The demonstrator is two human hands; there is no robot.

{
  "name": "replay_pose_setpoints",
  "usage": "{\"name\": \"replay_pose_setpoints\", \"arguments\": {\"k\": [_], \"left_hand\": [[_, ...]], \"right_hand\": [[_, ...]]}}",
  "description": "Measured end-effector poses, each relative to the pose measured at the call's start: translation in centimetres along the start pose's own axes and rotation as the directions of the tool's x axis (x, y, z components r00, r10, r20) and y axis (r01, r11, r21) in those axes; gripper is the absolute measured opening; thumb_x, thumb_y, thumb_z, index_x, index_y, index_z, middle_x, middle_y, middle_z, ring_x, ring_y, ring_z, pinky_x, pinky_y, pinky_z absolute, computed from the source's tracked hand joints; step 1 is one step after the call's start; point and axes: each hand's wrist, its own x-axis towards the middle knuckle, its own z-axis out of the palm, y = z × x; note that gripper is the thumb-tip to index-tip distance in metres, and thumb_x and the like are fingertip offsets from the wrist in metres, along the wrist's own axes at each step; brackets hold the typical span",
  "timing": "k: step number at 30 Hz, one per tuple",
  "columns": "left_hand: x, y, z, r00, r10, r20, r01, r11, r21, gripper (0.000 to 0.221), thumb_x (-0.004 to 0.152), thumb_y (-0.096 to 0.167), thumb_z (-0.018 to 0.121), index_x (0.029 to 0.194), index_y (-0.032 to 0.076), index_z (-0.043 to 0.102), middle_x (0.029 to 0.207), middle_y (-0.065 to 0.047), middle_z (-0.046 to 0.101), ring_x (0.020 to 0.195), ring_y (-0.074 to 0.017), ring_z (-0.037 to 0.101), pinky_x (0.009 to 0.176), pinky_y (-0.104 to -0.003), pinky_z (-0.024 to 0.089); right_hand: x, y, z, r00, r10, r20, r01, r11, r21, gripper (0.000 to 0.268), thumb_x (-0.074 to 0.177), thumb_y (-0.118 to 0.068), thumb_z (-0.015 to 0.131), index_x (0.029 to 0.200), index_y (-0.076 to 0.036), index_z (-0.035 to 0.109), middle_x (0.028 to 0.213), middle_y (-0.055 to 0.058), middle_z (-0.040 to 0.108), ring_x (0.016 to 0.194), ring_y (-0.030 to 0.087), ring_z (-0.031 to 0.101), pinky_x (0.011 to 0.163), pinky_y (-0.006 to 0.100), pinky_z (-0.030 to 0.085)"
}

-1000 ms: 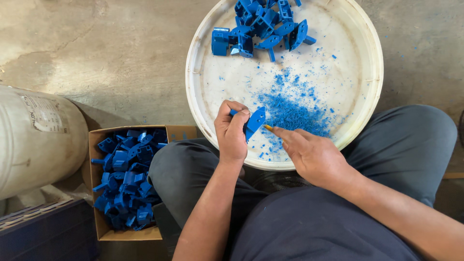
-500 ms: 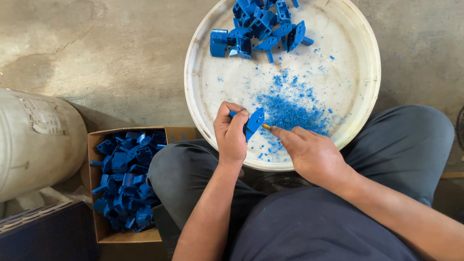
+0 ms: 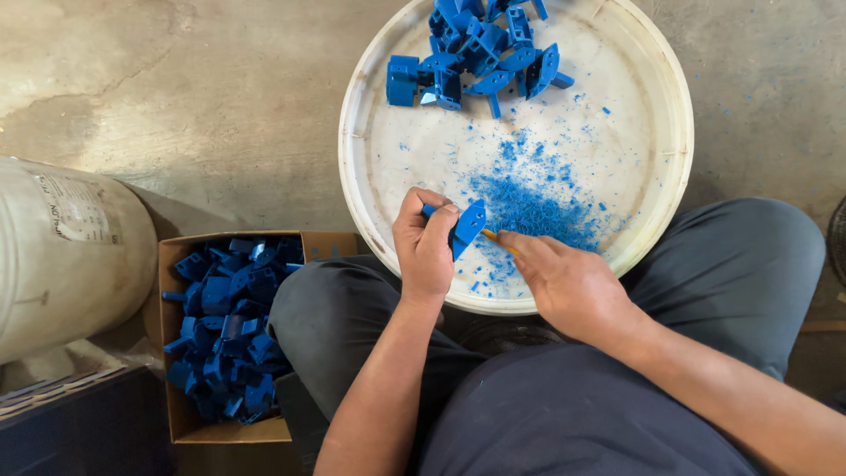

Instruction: The person uses a small yellow-handled blade to trim excess plastic from blue components, scraping the edges and inner surfaces to smooth them.

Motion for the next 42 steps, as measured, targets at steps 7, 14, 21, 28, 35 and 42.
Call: {"name": "replay_pose_setpoints", "arguments": {"k": [7,14,21,28,35,42], "left_hand": [[0.3,-0.5,-0.3,0.999,0.034,-0.038,-0.035,0.999,-0.024,0.007,0.095,-0.003,0.057,0.093,0.003,0.055,0.082,-0.003,0.059,0.072,-0.0062,0.048,0.065,-0.024,0.04],[0.9,-2.2,-0.2,0.997,-0.077,-0.005,0.077,0.996,0.045,0.007,0.09,0.001,0.063,0.088,0.007,0.061,0.079,0.001,0.058,0.069,-0.0061,0.049,0.063,-0.023,0.041],[-1.7,0.7,1.5,0.917,0.104,0.384,-0.302,0.81,0.502,0.011,0.088,0.01,0.07,0.086,0.006,0.06,0.073,0.002,0.054,0.064,-0.0072,0.051,0.057,-0.027,0.041],[-1.7,-2.7,1.2,0.928,-0.133,0.347,0.098,0.988,0.118,0.02,0.101,0.024,0.069,0.104,0.005,0.066,0.08,0.005,0.053,0.07,-0.005,0.044,0.061,-0.024,0.035],[-3.7,3.8,1.7,0.869,0.058,0.491,-0.249,0.909,0.334,0.064,0.074,0.042,0.086,0.122,0.007,0.062,0.102,-0.002,0.066,0.086,-0.0106,0.062,0.073,-0.027,0.052],[-3.9,5.4,2.2,0.916,0.056,0.397,-0.301,0.751,0.588,0.061,0.081,0.039,0.081,0.129,0.004,0.066,0.097,-0.007,0.071,0.082,-0.0143,0.067,0.076,-0.03,0.056]], "right_hand": [[-0.7,0.6,-0.2,0.941,0.318,0.114,-0.331,0.936,0.121,0.037,0.098,-0.022,0.058,0.133,-0.014,0.06,0.086,0.018,0.072,0.079,0.039,0.071,0.068,0.045,0.054],[-1.6,5.1,2.1,0.956,0.294,-0.011,-0.272,0.896,0.35,0.039,0.094,-0.022,0.067,0.13,-0.01,0.061,0.098,0.012,0.072,0.089,0.023,0.067,0.079,0.035,0.052],[-1.1,8.3,4.3,0.917,0.4,-0.005,-0.361,0.834,0.417,0.045,0.08,-0.011,0.079,0.123,-0.011,0.067,0.085,0.007,0.071,0.08,0.015,0.063,0.076,0.032,0.055],[-1.7,9.8,4.9,0.882,0.445,0.154,-0.392,0.514,0.763,0.014,0.09,-0.009,0.068,0.102,-0.004,0.064,0.069,0.002,0.055,0.056,0.01,0.047,0.052,0.027,0.039],[-1.4,7.2,2.0,0.807,0.438,0.396,-0.462,0.049,0.886,0.013,0.097,-0.017,0.061,0.09,-0.01,0.054,0.057,-0.002,0.044,0.04,0.009,0.033,0.037,0.026,0.023],[0.2,5.7,1.4,0.776,0.455,0.436,-0.556,0.169,0.814,0.022,0.102,-0.03,0.055,0.101,-0.008,0.059,0.059,-0.002,0.046,0.043,0.009,0.034,0.039,0.027,0.024]]}}
